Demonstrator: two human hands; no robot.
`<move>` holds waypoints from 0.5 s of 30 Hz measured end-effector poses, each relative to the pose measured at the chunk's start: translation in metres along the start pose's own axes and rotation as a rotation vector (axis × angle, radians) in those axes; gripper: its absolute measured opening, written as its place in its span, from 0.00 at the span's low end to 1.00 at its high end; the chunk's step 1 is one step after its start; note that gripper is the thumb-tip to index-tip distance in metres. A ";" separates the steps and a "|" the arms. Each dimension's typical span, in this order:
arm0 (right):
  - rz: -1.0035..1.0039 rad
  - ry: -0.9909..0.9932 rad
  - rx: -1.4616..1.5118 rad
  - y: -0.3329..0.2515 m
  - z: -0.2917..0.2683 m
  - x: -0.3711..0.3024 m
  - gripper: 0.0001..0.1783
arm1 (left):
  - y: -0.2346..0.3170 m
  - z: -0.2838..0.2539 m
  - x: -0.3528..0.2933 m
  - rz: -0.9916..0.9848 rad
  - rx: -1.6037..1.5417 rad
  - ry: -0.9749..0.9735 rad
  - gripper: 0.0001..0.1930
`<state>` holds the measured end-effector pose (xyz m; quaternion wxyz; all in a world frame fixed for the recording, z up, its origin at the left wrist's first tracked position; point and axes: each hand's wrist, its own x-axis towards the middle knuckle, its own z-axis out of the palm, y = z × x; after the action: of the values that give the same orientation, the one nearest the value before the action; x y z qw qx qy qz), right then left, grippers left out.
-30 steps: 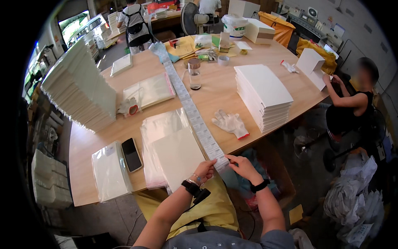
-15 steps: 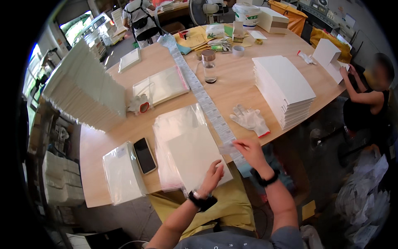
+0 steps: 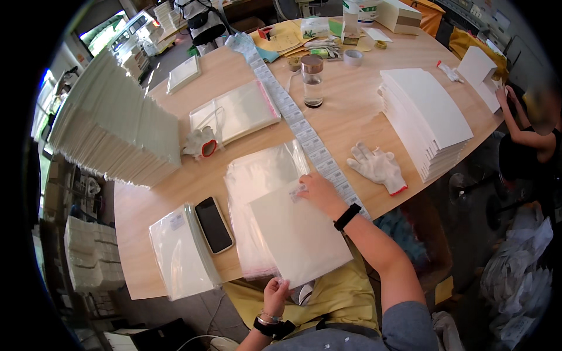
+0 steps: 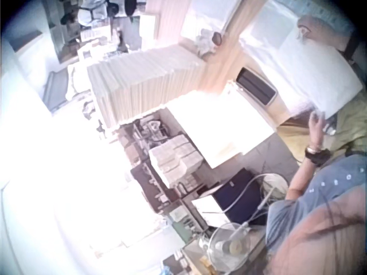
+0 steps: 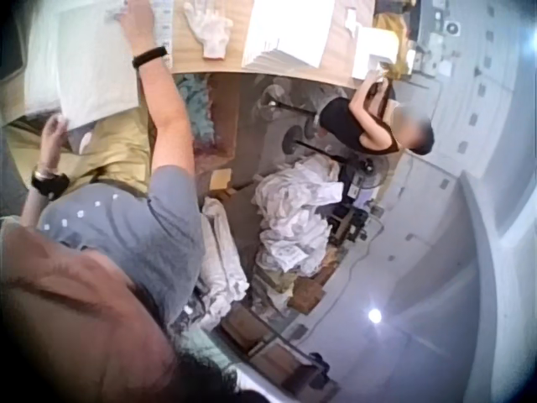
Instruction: The person places paper items into plastic bags, peels an adhesive strip to seal each bag, and stacks the sealed bags on the table.
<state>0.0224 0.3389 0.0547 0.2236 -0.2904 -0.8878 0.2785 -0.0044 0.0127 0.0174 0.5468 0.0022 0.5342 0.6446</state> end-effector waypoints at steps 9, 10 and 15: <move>0.249 -0.296 -0.179 -0.013 -0.072 -0.076 0.14 | 0.047 0.030 -0.019 0.108 0.071 -0.088 0.16; 0.214 -0.355 -0.111 -0.017 -0.076 -0.102 0.13 | 0.050 0.028 -0.020 0.126 0.059 -0.131 0.19; 0.344 -0.254 0.655 -0.052 -0.062 -0.171 0.26 | 0.096 0.018 -0.043 0.317 0.287 -0.153 0.22</move>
<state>0.1616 0.2162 0.0930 0.1427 -0.3114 -0.7107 0.6144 -0.0436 0.0104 0.1165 0.4718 0.2126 0.5703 0.6380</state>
